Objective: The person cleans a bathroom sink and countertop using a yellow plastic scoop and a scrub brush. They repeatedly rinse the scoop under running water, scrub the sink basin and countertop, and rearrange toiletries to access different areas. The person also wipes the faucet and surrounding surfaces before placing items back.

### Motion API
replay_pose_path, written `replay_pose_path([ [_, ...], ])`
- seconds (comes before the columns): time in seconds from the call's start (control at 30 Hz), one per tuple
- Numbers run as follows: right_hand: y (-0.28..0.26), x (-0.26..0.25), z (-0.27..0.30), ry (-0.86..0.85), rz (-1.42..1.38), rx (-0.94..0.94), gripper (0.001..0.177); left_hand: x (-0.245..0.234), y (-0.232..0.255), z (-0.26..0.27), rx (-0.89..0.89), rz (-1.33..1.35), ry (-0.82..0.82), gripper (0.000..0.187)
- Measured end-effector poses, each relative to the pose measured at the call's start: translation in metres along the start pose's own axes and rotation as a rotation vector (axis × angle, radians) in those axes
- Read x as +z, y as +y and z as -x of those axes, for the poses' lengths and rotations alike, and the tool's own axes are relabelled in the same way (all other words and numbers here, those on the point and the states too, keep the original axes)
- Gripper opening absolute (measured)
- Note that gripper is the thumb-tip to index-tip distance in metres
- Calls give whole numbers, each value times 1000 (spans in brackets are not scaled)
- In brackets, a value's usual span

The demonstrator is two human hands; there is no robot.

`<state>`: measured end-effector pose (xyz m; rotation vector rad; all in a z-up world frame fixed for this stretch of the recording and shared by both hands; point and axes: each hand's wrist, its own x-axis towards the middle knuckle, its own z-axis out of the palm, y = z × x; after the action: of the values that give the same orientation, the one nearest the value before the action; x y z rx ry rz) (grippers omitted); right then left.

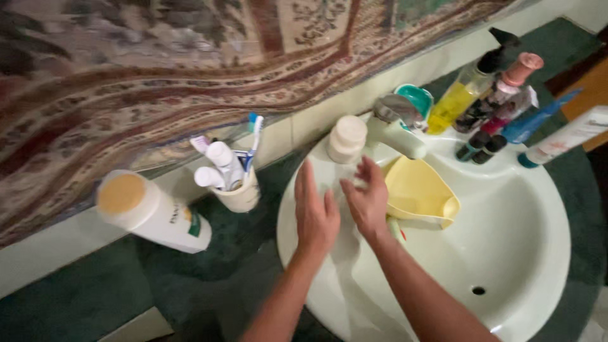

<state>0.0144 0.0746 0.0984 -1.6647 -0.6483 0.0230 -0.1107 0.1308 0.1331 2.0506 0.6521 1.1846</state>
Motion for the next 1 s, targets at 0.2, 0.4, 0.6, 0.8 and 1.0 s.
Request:
replay_pose_path([
  [0.2, -10, -2, -62, -162, 97, -21, 81, 68, -50, -82, -249, 66, -271, 85],
  [0.4, -28, 4, -70, -178, 214, -100, 74, 68, -60, -69, -105, 80, -178, 75],
  [0.6, -63, 11, -6, -324, 213, -169, 79, -8, -11, 10, -77, -27, -9, 69],
  [0.8, -115, 43, 77, -596, 147, -265, 68, -114, -3, 91, -266, -66, 76, 75],
  [1.0, -140, 84, 105, -702, 120, -294, 72, -163, -15, 108, -363, -83, 120, 77],
])
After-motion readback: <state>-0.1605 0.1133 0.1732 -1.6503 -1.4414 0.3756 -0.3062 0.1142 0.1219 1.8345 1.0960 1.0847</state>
